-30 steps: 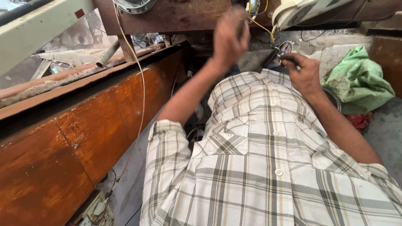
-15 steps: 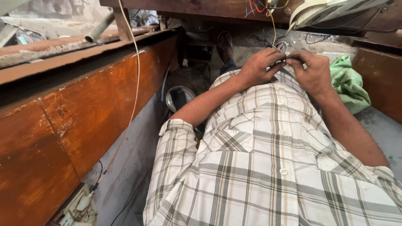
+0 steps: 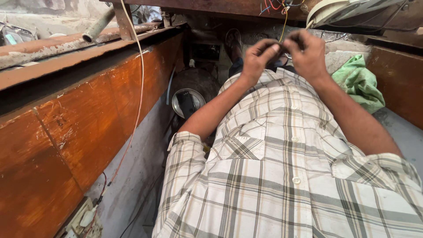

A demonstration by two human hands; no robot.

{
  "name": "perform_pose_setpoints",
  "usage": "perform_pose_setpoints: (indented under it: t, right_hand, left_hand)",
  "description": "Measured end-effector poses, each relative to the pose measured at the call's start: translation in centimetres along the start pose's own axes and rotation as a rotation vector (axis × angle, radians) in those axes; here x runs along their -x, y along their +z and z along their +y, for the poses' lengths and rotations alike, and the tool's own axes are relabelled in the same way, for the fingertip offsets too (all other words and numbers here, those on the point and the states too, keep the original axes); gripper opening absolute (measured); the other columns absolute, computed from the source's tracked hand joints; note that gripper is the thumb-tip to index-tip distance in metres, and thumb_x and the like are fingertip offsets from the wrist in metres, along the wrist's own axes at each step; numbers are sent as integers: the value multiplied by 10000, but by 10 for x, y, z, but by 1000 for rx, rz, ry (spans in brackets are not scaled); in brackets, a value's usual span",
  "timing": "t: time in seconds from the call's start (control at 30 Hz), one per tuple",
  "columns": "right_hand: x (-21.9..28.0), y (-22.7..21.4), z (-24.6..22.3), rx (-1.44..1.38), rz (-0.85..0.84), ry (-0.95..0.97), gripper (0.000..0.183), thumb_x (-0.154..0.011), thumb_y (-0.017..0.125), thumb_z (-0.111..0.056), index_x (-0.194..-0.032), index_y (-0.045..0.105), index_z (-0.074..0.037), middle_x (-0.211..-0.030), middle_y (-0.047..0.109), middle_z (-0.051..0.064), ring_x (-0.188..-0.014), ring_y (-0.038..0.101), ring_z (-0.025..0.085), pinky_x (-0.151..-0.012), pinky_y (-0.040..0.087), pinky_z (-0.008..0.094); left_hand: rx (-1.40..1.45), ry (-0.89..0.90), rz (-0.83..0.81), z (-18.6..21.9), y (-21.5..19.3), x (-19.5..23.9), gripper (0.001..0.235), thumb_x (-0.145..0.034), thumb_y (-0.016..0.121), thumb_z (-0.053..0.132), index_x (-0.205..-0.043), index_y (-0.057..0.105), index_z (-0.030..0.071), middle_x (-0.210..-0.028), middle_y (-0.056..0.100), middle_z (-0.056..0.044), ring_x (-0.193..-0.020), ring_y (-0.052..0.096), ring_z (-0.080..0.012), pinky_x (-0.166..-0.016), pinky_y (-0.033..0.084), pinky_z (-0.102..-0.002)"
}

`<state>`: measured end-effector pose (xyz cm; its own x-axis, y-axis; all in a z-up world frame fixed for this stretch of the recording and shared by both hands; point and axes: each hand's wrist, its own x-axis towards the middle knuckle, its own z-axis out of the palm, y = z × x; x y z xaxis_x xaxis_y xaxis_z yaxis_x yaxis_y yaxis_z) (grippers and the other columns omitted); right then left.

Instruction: The person works on the wiring of a small electric motor, stripping and twisting wires, then connects a power cord to a wall socket and tests the motor. The person handles the motor, wires, and a power cord while seated at a workbench.

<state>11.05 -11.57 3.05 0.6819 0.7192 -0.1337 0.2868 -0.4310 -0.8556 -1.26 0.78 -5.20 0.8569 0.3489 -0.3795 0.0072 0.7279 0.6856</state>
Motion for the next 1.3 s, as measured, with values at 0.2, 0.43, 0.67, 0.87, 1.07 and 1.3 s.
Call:
perform_pose_setpoints:
  t: [0.2, 0.43, 0.67, 0.87, 1.07, 1.3]
  right_hand:
    - [-30, 12, -15, 1, 51, -4, 95, -1105, 719, -43, -1133, 675, 35, -957, 745, 118, -847, 733, 183, -760, 580, 310]
    - [-45, 20, -25, 536, 111, -395, 163, -1011, 752, -48, -1144, 664, -18, -1078, 741, 135, -941, 740, 290, -791, 584, 372]
    - [-60, 24, -26, 671, 100, -432, 189, -1039, 746, -84, -1202, 666, -27, -933, 729, 103, -742, 716, 265, -629, 553, 365]
    - [-63, 25, -29, 729, 88, -464, 173, -1035, 761, -107, -1182, 710, -33, -856, 716, 96, -668, 695, 238, -592, 542, 341]
    - [-65, 25, -29, 747, 79, -469, 179, -1040, 766, -117, -1188, 708, -35, -825, 720, 93, -680, 700, 232, -605, 546, 337]
    - [-40, 18, -16, 647, 54, -403, 267, -1063, 760, -151, -1288, 675, -33, -984, 772, 156, -665, 716, 237, -569, 532, 343]
  left_hand:
    - [-100, 158, 216, 21, -18, -18, 193, -1009, 716, 103, -1152, 749, -22, -920, 736, -59, -799, 666, -125, -736, 547, -261]
    - [-490, 312, 311, 36, -12, -38, 231, -982, 714, 202, -1138, 770, 41, -997, 787, -48, -839, 728, -106, -757, 592, -246]
    - [-647, 360, 311, 39, -8, -49, 223, -967, 732, 196, -1133, 777, 54, -898, 754, -61, -765, 704, -132, -702, 566, -274]
    - [-655, 432, 253, 40, -12, -51, 202, -972, 729, 160, -1144, 766, 62, -937, 751, -48, -786, 719, -126, -719, 580, -266]
    - [-643, 466, 211, 29, -19, -55, 219, -966, 727, 140, -1166, 761, 58, -988, 753, -45, -823, 727, -121, -743, 592, -250]
    - [-136, 225, 342, 11, -40, -56, 215, -1071, 625, 170, -1186, 704, 6, -1021, 740, -59, -914, 687, -129, -824, 569, -292]
